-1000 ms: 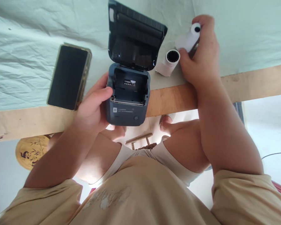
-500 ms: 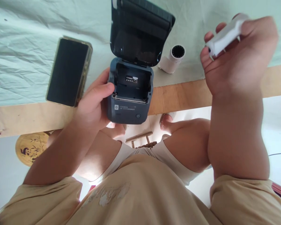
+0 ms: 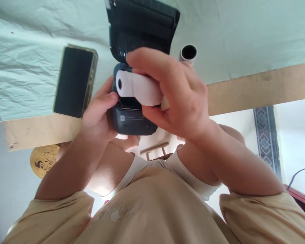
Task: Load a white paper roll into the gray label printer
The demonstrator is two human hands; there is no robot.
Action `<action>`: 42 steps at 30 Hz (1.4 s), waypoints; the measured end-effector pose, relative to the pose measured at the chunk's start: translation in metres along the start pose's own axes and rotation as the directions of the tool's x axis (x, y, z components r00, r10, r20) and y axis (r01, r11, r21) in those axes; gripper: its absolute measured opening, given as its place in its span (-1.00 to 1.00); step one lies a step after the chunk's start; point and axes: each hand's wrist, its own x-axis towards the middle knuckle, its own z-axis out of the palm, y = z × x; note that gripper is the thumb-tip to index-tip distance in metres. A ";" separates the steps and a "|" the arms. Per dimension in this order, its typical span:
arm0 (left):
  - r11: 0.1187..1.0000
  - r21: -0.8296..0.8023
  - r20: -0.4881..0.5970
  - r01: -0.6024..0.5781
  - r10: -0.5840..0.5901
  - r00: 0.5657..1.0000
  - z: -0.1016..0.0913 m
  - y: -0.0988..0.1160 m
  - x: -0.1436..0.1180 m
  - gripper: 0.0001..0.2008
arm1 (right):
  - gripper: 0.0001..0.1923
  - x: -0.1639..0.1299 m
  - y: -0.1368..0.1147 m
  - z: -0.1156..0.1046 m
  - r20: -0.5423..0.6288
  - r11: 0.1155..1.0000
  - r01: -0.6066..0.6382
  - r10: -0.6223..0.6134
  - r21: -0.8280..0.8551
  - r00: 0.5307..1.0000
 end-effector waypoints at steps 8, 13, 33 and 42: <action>0.998 -0.060 0.058 -0.035 0.038 0.998 -0.010 -0.006 0.003 -0.67 | -0.74 0.004 0.012 0.008 -0.116 0.874 0.371 -0.424 -0.315 0.898; 0.996 -0.063 0.141 -0.063 0.071 0.987 -0.018 -0.011 0.007 -0.67 | -0.93 0.006 0.016 0.007 -0.122 0.826 0.485 -0.534 -0.286 0.837; 0.948 0.262 0.131 -0.182 0.151 0.980 -0.026 -0.013 0.006 -0.08 | -0.88 -0.014 0.004 0.002 -0.059 0.924 0.377 -0.381 -0.064 0.923; 0.927 0.340 0.112 -0.156 0.125 0.986 -0.023 -0.009 0.006 0.02 | -0.79 -0.010 0.016 0.004 -0.238 0.929 0.369 -0.362 -0.018 0.901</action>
